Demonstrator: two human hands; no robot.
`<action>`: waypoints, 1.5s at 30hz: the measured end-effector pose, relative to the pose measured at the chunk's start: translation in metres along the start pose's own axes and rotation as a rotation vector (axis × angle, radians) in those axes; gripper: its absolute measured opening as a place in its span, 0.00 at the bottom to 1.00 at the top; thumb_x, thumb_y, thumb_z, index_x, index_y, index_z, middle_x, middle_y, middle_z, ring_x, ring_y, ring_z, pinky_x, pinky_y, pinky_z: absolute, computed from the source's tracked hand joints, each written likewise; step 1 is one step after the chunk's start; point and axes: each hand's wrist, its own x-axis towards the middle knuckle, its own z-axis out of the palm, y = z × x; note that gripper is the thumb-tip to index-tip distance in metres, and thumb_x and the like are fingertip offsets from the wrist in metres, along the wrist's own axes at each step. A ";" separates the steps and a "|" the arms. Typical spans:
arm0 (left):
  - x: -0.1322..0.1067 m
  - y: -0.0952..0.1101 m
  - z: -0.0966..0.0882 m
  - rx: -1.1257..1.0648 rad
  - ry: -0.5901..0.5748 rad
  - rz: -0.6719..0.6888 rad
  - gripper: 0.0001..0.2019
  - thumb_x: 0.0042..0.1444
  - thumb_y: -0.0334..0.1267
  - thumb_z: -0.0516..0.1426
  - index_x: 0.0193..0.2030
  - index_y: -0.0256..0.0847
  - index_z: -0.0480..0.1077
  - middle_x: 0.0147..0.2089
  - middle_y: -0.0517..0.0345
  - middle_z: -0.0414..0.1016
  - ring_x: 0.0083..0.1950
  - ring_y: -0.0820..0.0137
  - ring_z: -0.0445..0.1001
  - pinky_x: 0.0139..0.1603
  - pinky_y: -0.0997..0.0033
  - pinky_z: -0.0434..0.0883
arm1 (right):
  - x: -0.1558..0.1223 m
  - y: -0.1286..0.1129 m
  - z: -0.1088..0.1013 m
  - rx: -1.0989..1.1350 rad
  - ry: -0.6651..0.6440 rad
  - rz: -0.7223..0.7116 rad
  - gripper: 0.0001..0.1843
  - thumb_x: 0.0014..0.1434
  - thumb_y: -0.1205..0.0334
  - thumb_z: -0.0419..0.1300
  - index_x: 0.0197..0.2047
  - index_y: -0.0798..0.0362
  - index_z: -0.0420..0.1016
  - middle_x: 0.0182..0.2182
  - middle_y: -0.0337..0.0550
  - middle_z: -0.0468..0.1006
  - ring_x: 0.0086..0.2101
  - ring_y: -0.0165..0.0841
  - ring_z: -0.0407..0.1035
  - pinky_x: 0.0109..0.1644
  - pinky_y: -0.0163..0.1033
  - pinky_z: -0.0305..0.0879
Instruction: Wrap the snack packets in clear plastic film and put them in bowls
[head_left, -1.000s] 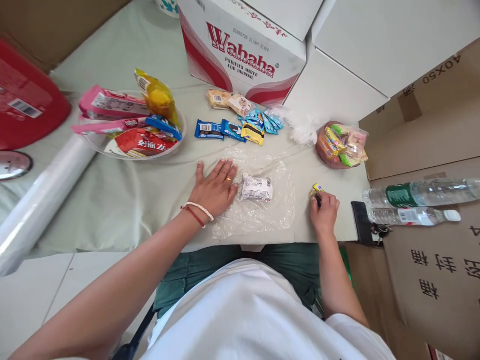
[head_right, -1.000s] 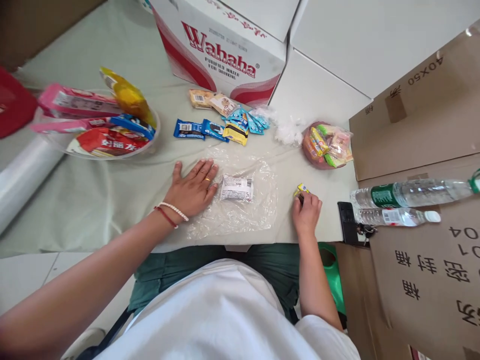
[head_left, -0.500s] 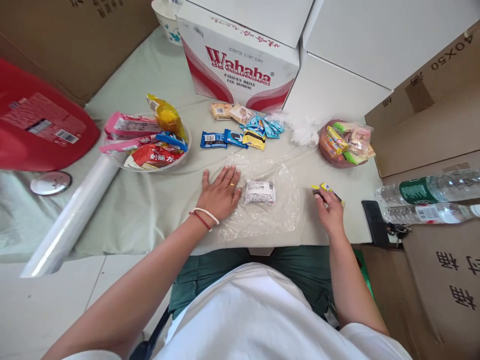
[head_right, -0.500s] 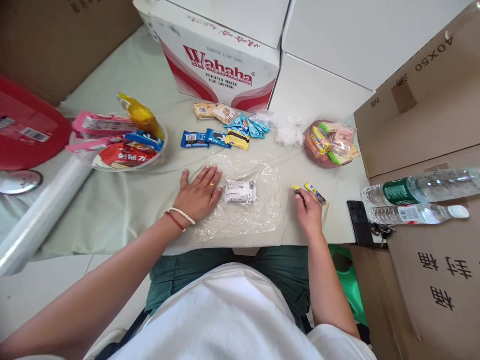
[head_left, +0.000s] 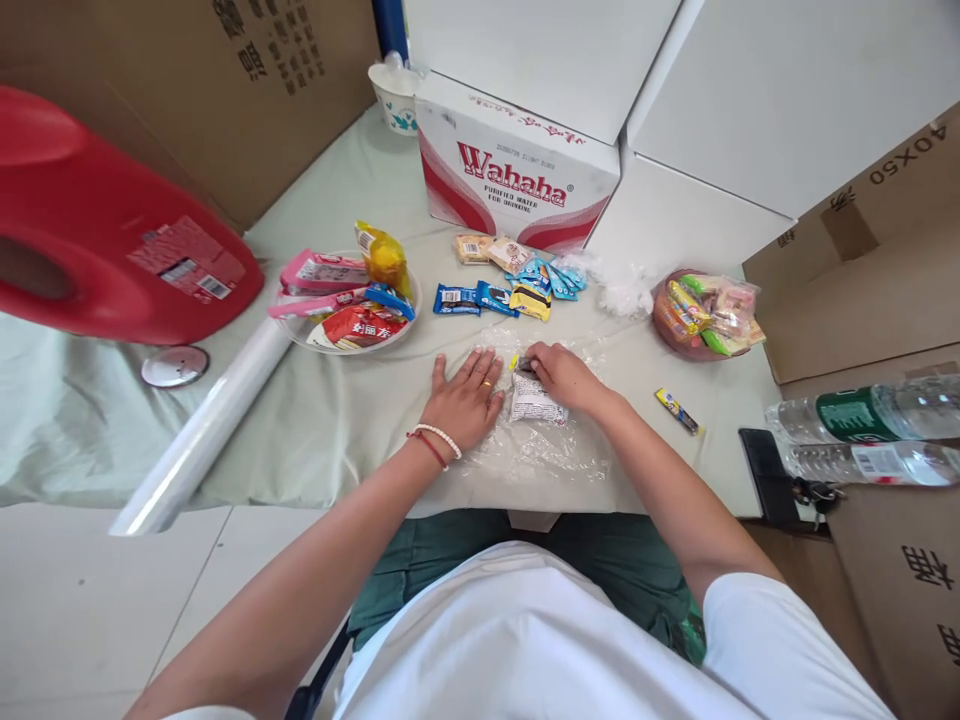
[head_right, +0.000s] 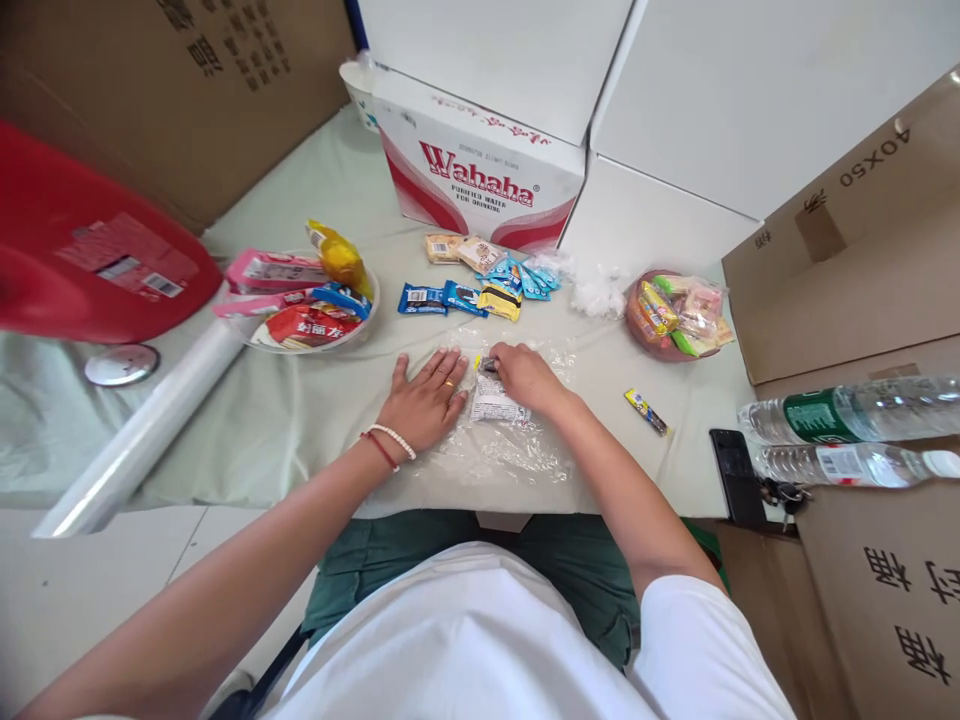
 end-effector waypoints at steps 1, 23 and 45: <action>0.000 0.000 0.000 -0.002 0.000 0.001 0.30 0.73 0.44 0.42 0.79 0.43 0.55 0.80 0.45 0.53 0.81 0.54 0.53 0.78 0.30 0.30 | 0.000 0.000 0.004 -0.010 -0.025 -0.010 0.17 0.74 0.65 0.48 0.56 0.55 0.75 0.46 0.52 0.80 0.47 0.42 0.70 0.54 0.45 0.63; 0.000 -0.002 -0.005 -0.027 -0.048 -0.017 0.30 0.73 0.46 0.41 0.79 0.43 0.53 0.81 0.46 0.51 0.81 0.54 0.52 0.78 0.29 0.32 | -0.049 -0.043 0.021 -0.373 0.057 -0.058 0.32 0.74 0.41 0.49 0.63 0.59 0.72 0.56 0.61 0.75 0.53 0.52 0.63 0.54 0.54 0.57; -0.079 -0.033 -0.041 -0.227 -0.225 0.226 0.26 0.66 0.52 0.55 0.67 0.45 0.70 0.72 0.44 0.70 0.75 0.56 0.65 0.79 0.43 0.50 | -0.202 0.018 0.046 0.178 0.243 -0.121 0.17 0.73 0.57 0.56 0.62 0.44 0.75 0.58 0.55 0.76 0.58 0.47 0.70 0.59 0.59 0.73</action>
